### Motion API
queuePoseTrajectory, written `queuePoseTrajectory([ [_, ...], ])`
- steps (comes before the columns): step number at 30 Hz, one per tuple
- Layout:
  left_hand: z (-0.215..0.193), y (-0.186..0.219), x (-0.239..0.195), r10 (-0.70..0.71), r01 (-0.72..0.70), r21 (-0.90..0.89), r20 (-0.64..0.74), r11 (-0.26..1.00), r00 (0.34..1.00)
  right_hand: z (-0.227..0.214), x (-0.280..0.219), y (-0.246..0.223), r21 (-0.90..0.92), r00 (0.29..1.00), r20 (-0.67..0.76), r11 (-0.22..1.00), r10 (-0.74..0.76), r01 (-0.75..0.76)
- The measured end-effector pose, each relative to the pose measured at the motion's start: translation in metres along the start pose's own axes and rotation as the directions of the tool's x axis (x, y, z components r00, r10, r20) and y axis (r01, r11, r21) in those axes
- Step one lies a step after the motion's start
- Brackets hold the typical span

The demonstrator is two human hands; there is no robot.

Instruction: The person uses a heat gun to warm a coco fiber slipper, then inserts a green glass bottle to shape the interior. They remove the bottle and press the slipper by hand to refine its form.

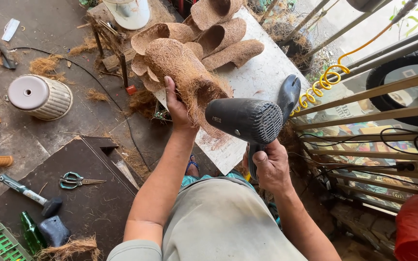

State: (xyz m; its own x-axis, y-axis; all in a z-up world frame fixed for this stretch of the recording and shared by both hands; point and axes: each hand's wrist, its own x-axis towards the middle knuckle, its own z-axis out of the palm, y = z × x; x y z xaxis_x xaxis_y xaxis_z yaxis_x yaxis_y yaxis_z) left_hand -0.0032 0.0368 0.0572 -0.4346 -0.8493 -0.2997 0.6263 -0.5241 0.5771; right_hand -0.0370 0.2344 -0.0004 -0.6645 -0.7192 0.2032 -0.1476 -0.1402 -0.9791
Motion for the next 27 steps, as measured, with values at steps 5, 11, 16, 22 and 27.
queuePoseTrajectory([
  [5,-0.019,-0.015,0.016,-0.019,0.013,-0.134,-0.041,0.991,0.999,-0.006,-0.003,0.002,-0.097,0.999,0.050,0.995,0.009,-0.004],
  [11,-0.012,0.005,0.020,0.052,-0.057,-0.069,-0.074,0.996,0.996,-0.012,-0.005,-0.005,-0.172,0.998,0.051,0.985,0.022,-0.013],
  [16,-0.044,-0.003,0.044,0.112,-0.108,0.058,-0.077,0.993,0.991,-0.027,-0.009,0.000,-0.213,1.000,0.012,0.977,0.011,-0.008],
  [22,-0.028,0.005,0.034,0.137,-0.133,0.045,-0.096,0.990,0.986,-0.032,-0.004,-0.004,-0.270,1.000,-0.017,0.963,-0.006,0.001],
  [27,-0.033,-0.005,0.038,0.154,-0.148,0.075,-0.083,0.986,0.985,-0.026,-0.005,-0.001,-0.277,1.000,-0.006,0.961,-0.006,0.005],
])
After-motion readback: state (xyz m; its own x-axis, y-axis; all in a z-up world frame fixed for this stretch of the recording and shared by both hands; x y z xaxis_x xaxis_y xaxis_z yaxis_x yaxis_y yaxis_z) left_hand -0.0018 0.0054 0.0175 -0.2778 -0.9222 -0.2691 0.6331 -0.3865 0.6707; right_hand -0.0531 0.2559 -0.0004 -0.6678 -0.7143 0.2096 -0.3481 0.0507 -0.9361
